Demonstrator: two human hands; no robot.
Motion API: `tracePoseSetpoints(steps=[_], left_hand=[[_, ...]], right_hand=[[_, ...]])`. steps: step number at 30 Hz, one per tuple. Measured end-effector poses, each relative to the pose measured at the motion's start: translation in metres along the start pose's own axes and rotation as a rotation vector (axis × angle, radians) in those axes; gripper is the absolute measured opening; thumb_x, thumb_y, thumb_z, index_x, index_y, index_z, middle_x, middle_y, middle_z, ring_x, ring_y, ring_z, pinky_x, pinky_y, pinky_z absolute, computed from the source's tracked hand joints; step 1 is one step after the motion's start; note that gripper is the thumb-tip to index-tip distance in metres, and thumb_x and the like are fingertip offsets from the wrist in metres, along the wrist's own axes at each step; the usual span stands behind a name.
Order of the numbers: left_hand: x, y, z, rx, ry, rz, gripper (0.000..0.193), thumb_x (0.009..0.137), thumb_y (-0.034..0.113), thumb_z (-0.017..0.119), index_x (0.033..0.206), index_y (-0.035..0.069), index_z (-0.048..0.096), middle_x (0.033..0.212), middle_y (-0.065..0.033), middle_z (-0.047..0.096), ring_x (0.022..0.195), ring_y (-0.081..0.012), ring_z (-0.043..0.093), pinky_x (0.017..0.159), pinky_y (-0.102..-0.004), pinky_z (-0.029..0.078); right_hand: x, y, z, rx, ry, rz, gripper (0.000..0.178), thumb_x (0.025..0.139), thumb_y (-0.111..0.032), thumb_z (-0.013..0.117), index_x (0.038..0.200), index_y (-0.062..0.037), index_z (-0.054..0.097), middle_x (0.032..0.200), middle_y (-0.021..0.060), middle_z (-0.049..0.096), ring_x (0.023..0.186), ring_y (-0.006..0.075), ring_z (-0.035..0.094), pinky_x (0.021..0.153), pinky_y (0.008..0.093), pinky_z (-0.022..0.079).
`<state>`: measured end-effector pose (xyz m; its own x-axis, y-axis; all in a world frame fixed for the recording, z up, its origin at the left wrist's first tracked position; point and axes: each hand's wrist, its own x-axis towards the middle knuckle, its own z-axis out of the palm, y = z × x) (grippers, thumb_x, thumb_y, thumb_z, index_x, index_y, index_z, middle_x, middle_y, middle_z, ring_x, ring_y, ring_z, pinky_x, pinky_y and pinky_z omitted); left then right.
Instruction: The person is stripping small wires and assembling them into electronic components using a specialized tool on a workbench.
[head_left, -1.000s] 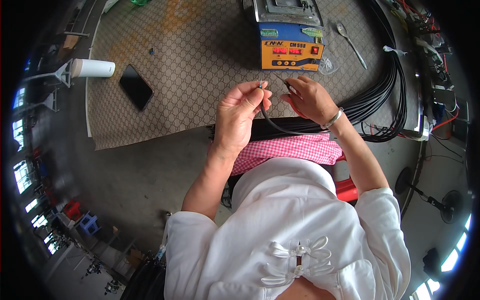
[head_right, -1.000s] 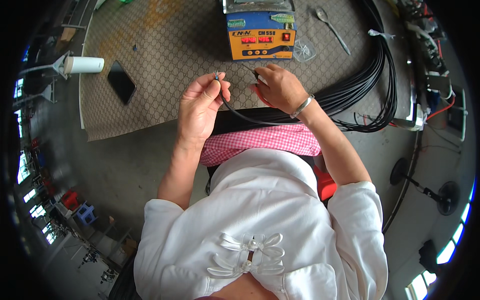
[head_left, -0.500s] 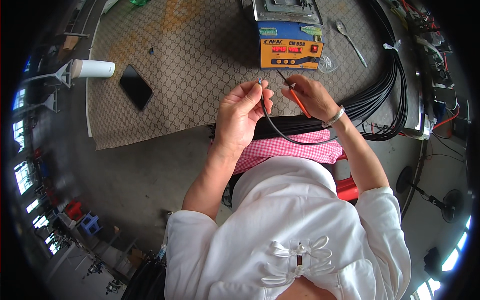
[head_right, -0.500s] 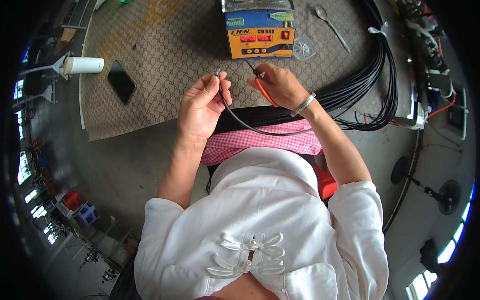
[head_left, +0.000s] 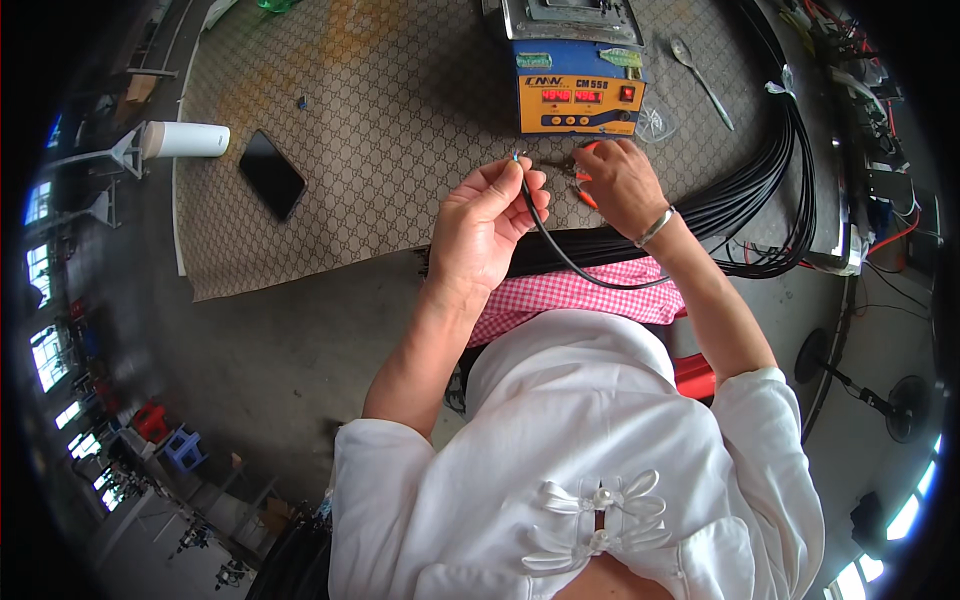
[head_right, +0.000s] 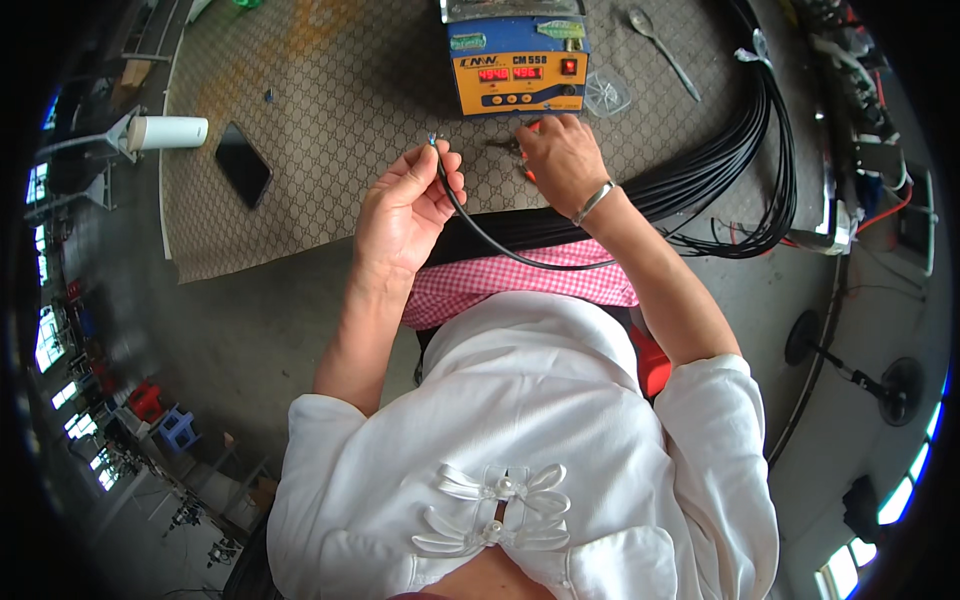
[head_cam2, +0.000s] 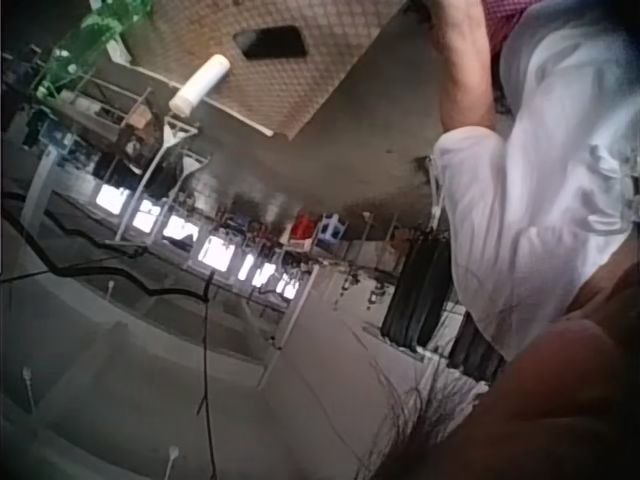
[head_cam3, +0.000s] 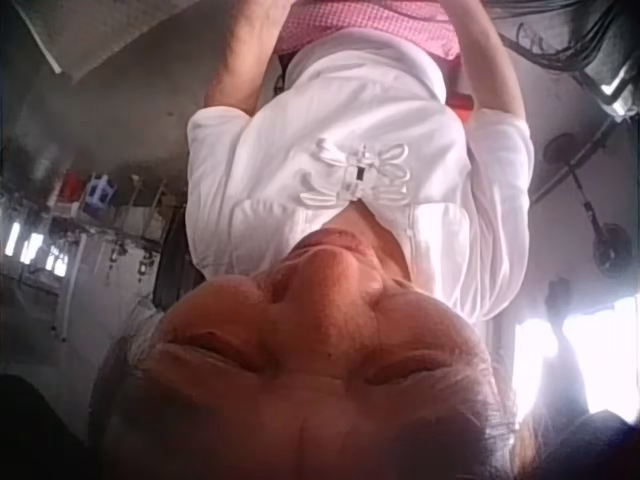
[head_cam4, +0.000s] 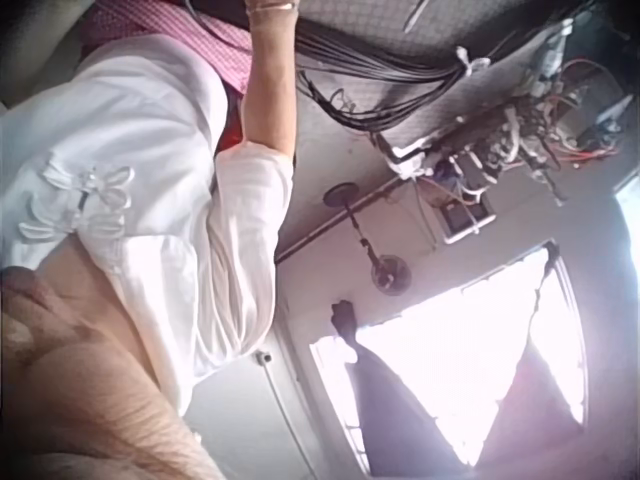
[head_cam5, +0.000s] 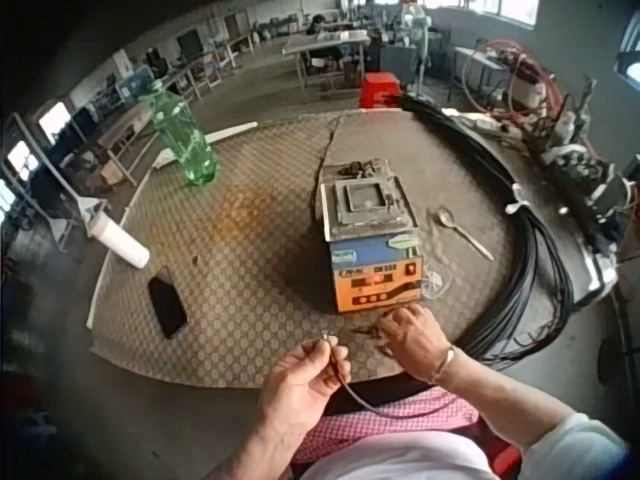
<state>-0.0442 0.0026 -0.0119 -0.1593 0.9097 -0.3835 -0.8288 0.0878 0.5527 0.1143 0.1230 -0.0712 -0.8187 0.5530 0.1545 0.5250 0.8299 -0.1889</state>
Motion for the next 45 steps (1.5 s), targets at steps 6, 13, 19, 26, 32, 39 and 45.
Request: tracePoseSetpoints(steps=[6, 13, 19, 26, 32, 39, 45], left_hand=[[0.009, -0.016, 0.013, -0.039, -0.027, 0.002, 0.012, 0.086, 0.013, 0.054, 0.094, 0.005, 0.056, 0.085, -0.0067, 0.059, 0.076, -0.0145, 0.057, 0.069, -0.0266, 0.047], [0.005, -0.078, 0.021, 0.373, -0.084, -0.326, 0.025, 0.083, 0.008, 0.057, 0.106, 0.003, 0.048, 0.096, -0.0091, 0.059, 0.087, -0.0158, 0.057, 0.077, -0.0285, 0.046], [0.003, -0.086, 0.017, 0.349, -0.094, -0.457, 0.027, 0.082, 0.008, 0.057, 0.107, 0.002, 0.048, 0.092, -0.0087, 0.059, 0.081, -0.0151, 0.057, 0.075, -0.0273, 0.046], [0.002, -0.088, 0.014, 0.354, -0.036, -0.438, 0.019, 0.084, 0.009, 0.055, 0.102, 0.003, 0.052, 0.088, -0.0069, 0.058, 0.078, -0.0135, 0.056, 0.075, -0.0261, 0.046], [0.004, -0.091, 0.027, 0.373, -0.051, -0.452, 0.018, 0.084, 0.009, 0.054, 0.101, 0.003, 0.053, 0.086, -0.0057, 0.057, 0.077, -0.0125, 0.055, 0.074, -0.0257, 0.046], [0.006, -0.096, 0.028, 0.5, -0.06, -0.382, 0.018, 0.084, 0.006, 0.054, 0.101, 0.001, 0.053, 0.086, -0.0049, 0.057, 0.076, -0.0105, 0.055, 0.072, -0.0223, 0.047], [0.005, -0.113, 0.028, 0.896, -0.158, -0.022, 0.02, 0.081, 0.005, 0.057, 0.099, -0.001, 0.054, 0.085, -0.0047, 0.057, 0.075, -0.0093, 0.055, 0.069, -0.0216, 0.046]], right_hand=[[-0.024, -0.023, -0.074, 1.442, -0.389, 0.336, 0.024, 0.078, -0.016, 0.062, 0.098, -0.0031, 0.058, 0.079, 0.0109, 0.061, 0.076, 0.019, 0.058, 0.066, 0.0287, 0.045], [-0.137, 0.059, -0.063, 0.635, -0.719, 0.241, 0.023, 0.076, -0.021, 0.057, 0.069, 0.0003, 0.056, 0.062, 0.0147, 0.053, 0.057, 0.0264, 0.052, 0.055, 0.035, 0.041], [-0.299, 0.162, 0.017, -0.099, -0.948, 0.589, 0.022, 0.071, -0.023, 0.056, 0.072, -0.002, 0.063, 0.076, 0.0175, 0.061, 0.075, 0.0326, 0.059, 0.066, 0.037, 0.047], [-0.194, 0.149, -0.057, 0.687, -0.029, 1.038, 0.02, 0.076, -0.016, 0.056, 0.069, 0.0017, 0.06, 0.051, 0.0048, 0.055, 0.045, 0.0102, 0.053, 0.045, 0.0254, 0.042], [-0.156, 0.194, -0.046, 0.566, 0.183, 1.398, 0.021, 0.071, -0.018, 0.058, 0.069, 0.0022, 0.063, 0.054, 0.0065, 0.058, 0.048, 0.0142, 0.057, 0.048, 0.0256, 0.045], [-0.132, 0.208, -0.054, 0.389, -0.119, 1.42, 0.023, 0.064, -0.018, 0.057, 0.062, 0.004, 0.06, 0.054, 0.0109, 0.058, 0.051, 0.0209, 0.059, 0.053, 0.03, 0.046], [-0.139, 0.214, -0.062, 0.917, 0.089, 1.512, 0.015, 0.068, -0.012, 0.053, 0.062, 0.0018, 0.055, 0.057, 0.0098, 0.055, 0.049, 0.0153, 0.053, 0.041, 0.0271, 0.039]])
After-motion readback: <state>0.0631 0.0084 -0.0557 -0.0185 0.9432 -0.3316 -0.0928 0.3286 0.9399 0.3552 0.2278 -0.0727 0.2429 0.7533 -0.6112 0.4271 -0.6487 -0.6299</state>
